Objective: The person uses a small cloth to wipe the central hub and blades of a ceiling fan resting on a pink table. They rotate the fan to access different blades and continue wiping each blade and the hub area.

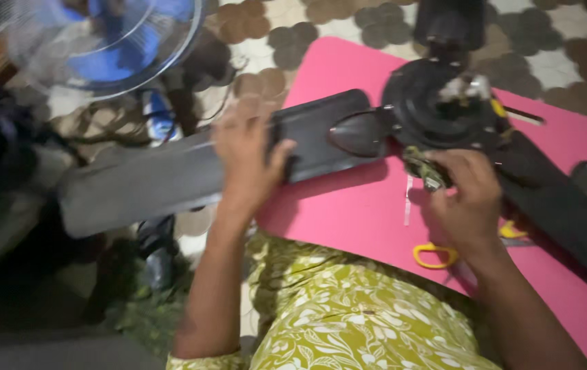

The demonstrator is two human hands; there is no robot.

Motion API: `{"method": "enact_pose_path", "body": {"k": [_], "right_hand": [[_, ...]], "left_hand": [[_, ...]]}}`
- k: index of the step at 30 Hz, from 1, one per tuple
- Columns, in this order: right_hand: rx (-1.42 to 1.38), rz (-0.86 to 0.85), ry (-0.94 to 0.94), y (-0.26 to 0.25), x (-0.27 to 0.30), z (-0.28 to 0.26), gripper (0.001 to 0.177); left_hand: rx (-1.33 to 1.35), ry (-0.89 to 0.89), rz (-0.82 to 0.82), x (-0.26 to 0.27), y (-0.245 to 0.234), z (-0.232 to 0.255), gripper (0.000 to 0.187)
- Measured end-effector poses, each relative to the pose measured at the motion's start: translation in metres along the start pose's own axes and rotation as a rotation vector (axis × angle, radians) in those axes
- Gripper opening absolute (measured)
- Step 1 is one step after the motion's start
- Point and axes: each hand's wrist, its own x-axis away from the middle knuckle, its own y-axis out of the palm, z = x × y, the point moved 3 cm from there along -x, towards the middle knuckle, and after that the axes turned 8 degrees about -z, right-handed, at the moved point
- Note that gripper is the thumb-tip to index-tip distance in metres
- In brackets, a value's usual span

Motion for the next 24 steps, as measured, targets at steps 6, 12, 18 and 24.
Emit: {"method": "enact_pose_path", "body": {"k": [6, 12, 18, 24], "right_hand": [[-0.215, -0.080, -0.163, 0.038, -0.025, -0.061, 0.047], [0.022, -0.196, -0.277, 0.047, -0.027, -0.089, 0.048], [-0.071, -0.402, -0.181, 0.064, -0.034, -0.122, 0.044], [-0.166, -0.473, -0.570, 0.117, -0.033, -0.201, 0.046]], "left_hand": [[-0.110, -0.409, 0.765, 0.137, -0.078, -0.125, 0.060], [0.710, -0.580, 0.749, 0.198, -0.072, -0.194, 0.056], [0.992, -0.457, 0.803, 0.185, -0.064, -0.184, 0.065], [0.905, -0.474, 0.733, 0.192, -0.078, -0.175, 0.094]]}}
